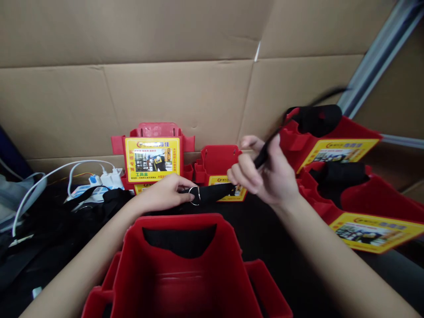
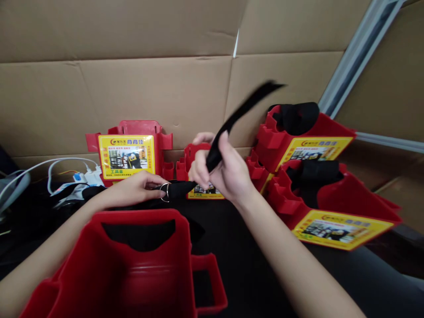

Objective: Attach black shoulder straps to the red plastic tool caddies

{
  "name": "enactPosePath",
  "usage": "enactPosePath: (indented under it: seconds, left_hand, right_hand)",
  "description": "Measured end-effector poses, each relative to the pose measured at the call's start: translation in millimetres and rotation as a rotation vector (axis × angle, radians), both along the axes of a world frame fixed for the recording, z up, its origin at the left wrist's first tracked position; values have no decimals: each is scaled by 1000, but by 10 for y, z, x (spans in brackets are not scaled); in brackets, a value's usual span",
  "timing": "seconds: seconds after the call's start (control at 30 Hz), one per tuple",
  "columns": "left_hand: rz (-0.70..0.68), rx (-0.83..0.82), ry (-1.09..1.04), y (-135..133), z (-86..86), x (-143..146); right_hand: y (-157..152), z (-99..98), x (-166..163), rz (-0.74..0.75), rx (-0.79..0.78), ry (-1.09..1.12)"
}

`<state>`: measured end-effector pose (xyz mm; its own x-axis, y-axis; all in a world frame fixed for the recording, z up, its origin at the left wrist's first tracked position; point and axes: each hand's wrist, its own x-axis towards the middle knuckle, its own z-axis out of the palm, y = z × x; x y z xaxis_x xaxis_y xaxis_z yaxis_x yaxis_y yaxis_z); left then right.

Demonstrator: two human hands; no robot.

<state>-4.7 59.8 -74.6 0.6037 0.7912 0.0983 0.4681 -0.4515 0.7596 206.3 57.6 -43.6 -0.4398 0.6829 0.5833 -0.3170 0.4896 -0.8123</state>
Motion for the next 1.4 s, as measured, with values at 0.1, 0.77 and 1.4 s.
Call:
enactPosePath:
  seconds: [0.1, 0.77, 1.4]
  left_hand:
    - [94, 38, -70, 60, -69, -3]
    - [271, 494, -8, -60, 33, 68]
    - [232, 433, 67, -1, -73, 83]
  right_hand:
    - [30, 32, 68, -27, -34, 3]
    - [121, -257, -206, -203, 431, -707]
    - [134, -326, -198, -172, 404, -925]
